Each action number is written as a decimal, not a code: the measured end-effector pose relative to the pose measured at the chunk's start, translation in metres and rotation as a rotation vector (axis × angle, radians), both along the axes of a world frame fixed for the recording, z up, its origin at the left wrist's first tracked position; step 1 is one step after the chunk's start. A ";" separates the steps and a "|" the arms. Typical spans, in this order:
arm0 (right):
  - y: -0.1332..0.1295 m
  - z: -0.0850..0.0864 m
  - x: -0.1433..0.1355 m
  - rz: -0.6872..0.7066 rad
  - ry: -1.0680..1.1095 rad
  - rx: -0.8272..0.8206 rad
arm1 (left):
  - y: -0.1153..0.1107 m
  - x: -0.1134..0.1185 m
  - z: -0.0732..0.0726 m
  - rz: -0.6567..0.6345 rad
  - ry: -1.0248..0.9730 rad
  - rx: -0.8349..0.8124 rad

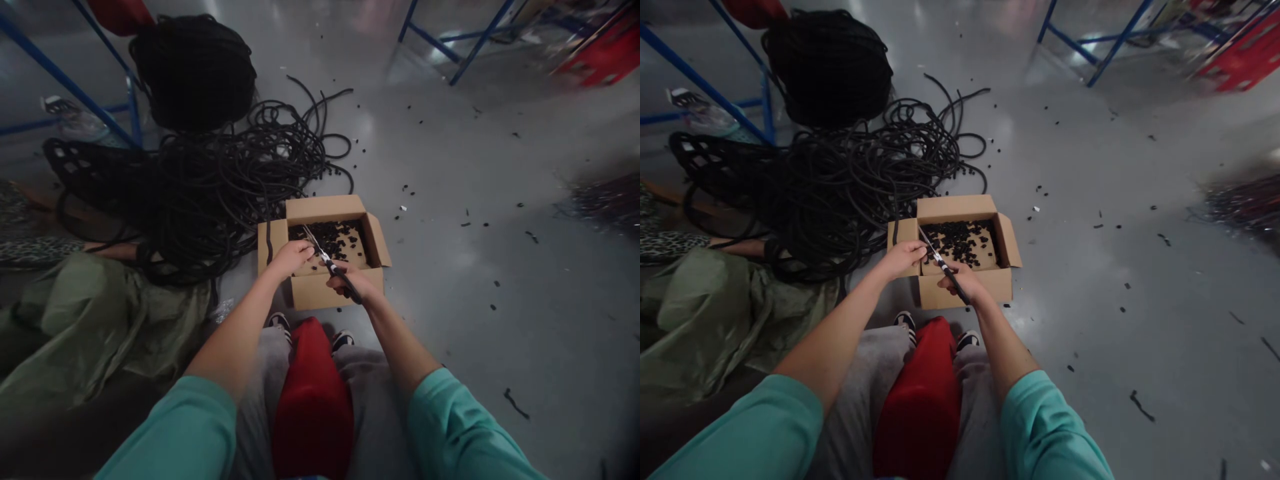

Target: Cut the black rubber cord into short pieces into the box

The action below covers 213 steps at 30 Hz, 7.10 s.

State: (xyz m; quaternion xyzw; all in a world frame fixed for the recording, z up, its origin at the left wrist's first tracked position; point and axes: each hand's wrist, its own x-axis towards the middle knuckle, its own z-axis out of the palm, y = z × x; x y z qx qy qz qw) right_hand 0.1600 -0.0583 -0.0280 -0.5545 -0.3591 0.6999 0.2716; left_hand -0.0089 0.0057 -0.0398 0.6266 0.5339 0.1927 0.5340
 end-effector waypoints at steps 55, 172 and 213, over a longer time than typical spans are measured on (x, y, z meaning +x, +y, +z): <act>-0.001 -0.009 0.003 0.060 -0.052 0.107 | -0.004 0.009 -0.007 0.271 -0.251 -0.073; 0.001 -0.009 -0.017 -0.055 -0.158 -0.012 | -0.006 0.006 0.016 -0.038 0.524 0.239; 0.009 -0.023 -0.001 -0.541 0.117 0.248 | -0.024 0.034 -0.011 -0.059 -0.086 -0.001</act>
